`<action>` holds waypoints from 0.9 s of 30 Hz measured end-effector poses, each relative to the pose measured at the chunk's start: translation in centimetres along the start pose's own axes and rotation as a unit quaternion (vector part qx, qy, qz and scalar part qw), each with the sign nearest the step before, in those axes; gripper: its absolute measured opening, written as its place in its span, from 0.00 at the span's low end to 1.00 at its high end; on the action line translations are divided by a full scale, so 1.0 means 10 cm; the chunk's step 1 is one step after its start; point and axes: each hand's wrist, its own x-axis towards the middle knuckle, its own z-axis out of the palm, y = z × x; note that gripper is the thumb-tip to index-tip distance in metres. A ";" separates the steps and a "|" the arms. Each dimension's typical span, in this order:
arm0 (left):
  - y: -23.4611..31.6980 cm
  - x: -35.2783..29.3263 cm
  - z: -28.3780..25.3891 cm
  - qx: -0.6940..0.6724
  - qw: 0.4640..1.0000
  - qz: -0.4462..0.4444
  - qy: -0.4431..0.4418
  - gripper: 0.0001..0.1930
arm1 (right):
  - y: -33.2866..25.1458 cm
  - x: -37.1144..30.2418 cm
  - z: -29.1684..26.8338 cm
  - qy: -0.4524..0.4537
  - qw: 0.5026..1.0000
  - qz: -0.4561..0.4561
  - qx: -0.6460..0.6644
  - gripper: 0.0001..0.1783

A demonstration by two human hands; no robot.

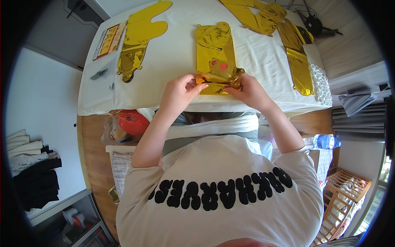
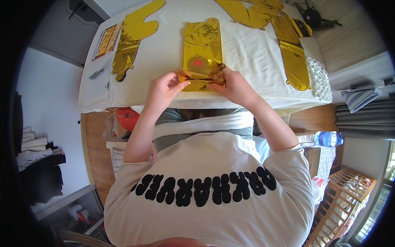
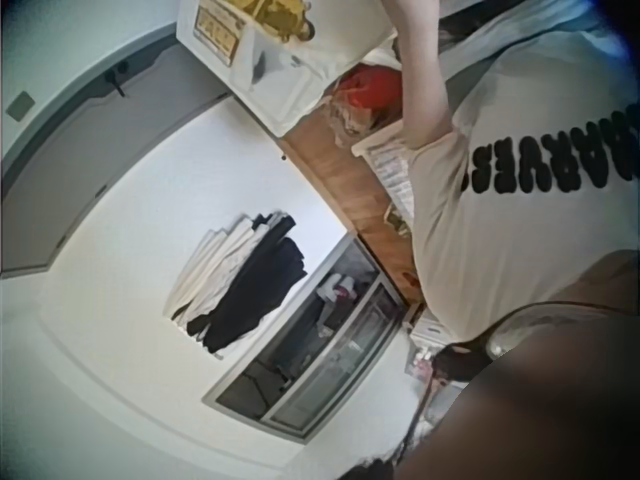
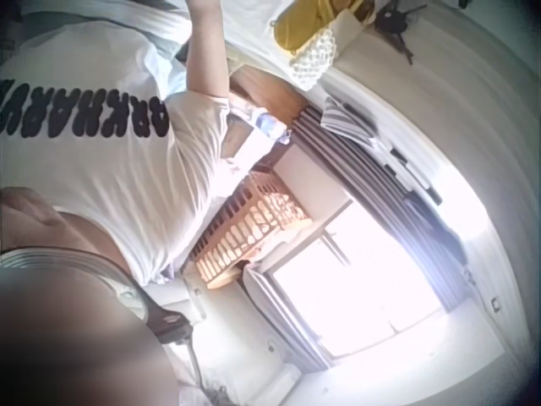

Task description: Folding and organizing gold foil balloons at a table.

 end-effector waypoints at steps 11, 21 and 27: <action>-0.05 0.00 -0.04 0.026 0.999 0.014 -0.037 0.30 | 0.09 0.24 -0.03 -0.039 0.995 0.025 0.086 0.25; -0.04 0.03 -0.02 0.019 0.999 0.003 -0.040 0.30 | 0.07 0.29 -0.05 -0.028 0.995 0.065 0.067 0.26; -0.05 -0.08 0.05 0.029 0.998 0.004 0.051 0.26 | 0.03 0.27 -0.03 -0.011 0.998 0.053 0.022 0.27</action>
